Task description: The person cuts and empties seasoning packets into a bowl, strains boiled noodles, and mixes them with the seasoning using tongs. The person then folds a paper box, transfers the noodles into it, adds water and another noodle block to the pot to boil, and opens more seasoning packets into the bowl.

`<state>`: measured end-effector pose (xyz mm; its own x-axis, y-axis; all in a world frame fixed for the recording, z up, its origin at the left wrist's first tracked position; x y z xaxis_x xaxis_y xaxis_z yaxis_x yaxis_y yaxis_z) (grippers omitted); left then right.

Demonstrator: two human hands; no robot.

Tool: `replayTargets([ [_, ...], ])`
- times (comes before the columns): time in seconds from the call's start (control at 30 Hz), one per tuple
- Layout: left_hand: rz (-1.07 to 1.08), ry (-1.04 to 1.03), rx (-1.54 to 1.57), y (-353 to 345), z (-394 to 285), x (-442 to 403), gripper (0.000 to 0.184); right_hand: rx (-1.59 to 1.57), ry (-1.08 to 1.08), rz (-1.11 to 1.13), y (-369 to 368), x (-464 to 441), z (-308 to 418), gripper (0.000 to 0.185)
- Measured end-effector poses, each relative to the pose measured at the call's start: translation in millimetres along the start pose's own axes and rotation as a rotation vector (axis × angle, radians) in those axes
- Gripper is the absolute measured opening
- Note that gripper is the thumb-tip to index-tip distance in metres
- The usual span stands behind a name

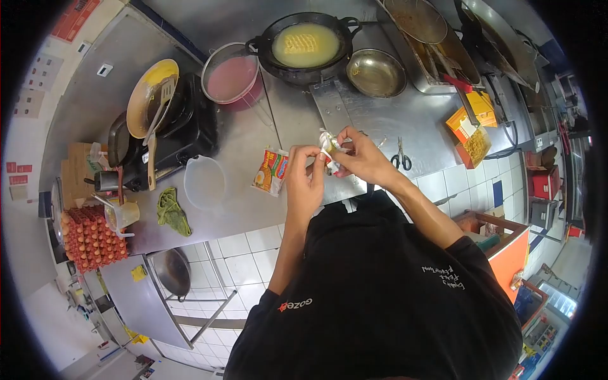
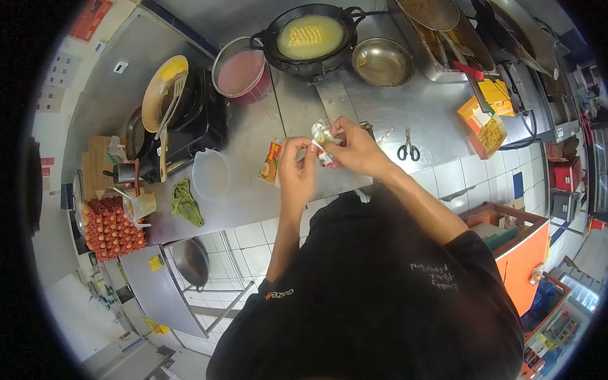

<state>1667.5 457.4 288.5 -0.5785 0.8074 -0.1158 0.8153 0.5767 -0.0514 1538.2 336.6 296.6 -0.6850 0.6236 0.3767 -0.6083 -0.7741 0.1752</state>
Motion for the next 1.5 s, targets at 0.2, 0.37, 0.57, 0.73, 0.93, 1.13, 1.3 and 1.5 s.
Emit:
replayTargets([
  [0.2,-0.004,0.113,-0.026,-2,17,-3,0.020,0.315,0.403,-0.180,-10,-2,-14,0.022],
  [0.37,-0.065,0.059,-0.241,10,49,9,0.021,0.549,0.348,-0.270,-11,-2,-22,0.028],
  [0.57,0.054,0.251,0.083,2,64,4,0.016,0.538,0.358,-0.292,6,8,-20,0.023],
  [0.73,0.109,0.249,0.014,-7,52,-2,0.021,0.548,0.479,-0.356,23,13,-27,0.023],
  [0.93,0.160,0.145,0.061,-22,59,-6,0.027,0.557,0.421,-0.385,25,19,-32,0.021],
  [1.13,0.121,0.123,-0.025,-31,54,-9,0.018,0.535,0.469,-0.382,23,24,-38,0.021],
  [1.3,0.141,0.172,-0.131,-36,31,-8,0.009,0.510,0.462,-0.336,24,30,-36,0.023],
  [1.5,0.237,0.110,-0.217,-35,37,-10,0.025,0.634,0.555,-0.409,11,28,-38,0.024],
])
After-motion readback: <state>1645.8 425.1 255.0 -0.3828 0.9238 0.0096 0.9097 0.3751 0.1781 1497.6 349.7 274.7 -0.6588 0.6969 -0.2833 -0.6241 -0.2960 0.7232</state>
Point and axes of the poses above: each hand's wrist, its own x-axis away from the middle knuckle, its own y-axis out of the back of the hand, z = x × y, the point moved 1 cm from there along -x, towards the middle knuckle, and after that the axes turned 12 degrees about x, right-handed, at the moved point
